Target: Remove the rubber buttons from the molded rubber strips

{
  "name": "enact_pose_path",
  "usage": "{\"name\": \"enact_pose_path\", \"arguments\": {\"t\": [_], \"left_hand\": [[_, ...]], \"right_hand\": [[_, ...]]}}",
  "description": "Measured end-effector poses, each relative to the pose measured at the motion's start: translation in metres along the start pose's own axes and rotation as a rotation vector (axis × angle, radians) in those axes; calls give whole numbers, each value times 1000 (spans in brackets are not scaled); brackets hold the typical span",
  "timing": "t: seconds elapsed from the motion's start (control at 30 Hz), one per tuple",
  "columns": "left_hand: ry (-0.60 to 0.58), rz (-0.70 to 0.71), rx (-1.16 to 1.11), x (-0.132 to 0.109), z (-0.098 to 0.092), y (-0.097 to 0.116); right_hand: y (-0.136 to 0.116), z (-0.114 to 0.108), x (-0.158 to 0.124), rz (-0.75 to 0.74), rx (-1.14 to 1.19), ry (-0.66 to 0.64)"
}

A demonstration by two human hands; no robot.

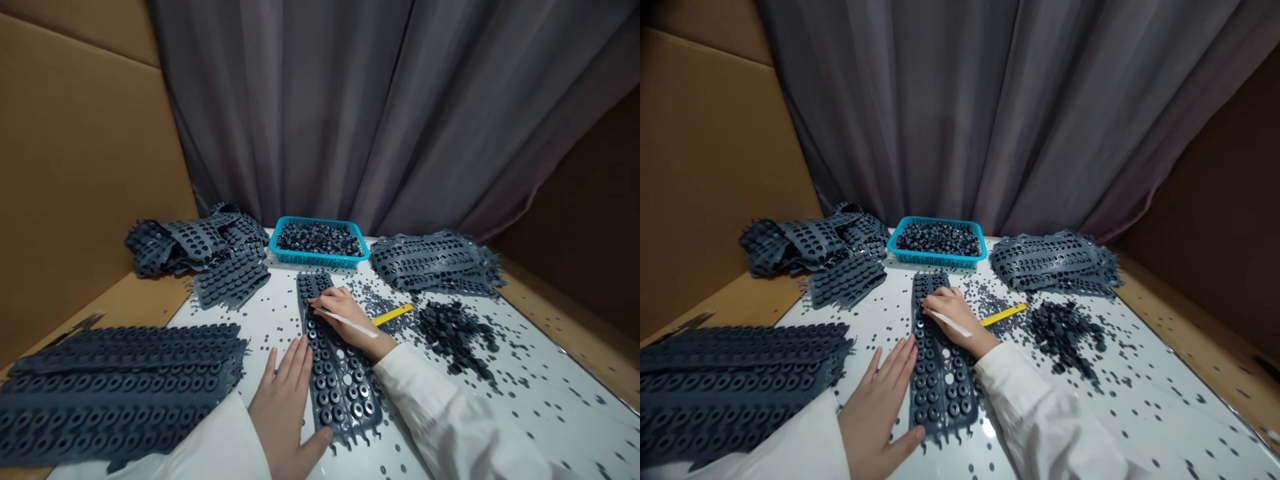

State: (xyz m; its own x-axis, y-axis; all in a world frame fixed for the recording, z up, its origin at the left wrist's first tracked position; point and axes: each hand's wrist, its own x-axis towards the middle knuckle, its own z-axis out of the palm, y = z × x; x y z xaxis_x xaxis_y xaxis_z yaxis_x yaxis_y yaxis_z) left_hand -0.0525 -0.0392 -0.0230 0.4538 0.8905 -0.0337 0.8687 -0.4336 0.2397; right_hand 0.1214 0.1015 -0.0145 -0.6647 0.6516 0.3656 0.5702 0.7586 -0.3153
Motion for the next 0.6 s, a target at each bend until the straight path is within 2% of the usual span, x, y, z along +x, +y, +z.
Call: {"name": "enact_pose_path", "arguments": {"t": [0.23, 0.37, 0.47, 0.53, 0.6], "left_hand": [[-9, -42, 13, 1, -7, 6], [-38, -7, -28, 2, -3, 2], [-23, 1, -23, 3, 1, -1], [-14, 3, -18, 3, 2, -2], [-18, 7, -22, 3, 3, -3]], "right_hand": [[6, 3, 1, 28, -41, 48], [12, 0, -1, 165, 33, 214], [12, -3, -2, 195, 172, 321], [8, -3, -1, 173, 277, 298], [4, -1, 0, 150, 350, 222]]}}
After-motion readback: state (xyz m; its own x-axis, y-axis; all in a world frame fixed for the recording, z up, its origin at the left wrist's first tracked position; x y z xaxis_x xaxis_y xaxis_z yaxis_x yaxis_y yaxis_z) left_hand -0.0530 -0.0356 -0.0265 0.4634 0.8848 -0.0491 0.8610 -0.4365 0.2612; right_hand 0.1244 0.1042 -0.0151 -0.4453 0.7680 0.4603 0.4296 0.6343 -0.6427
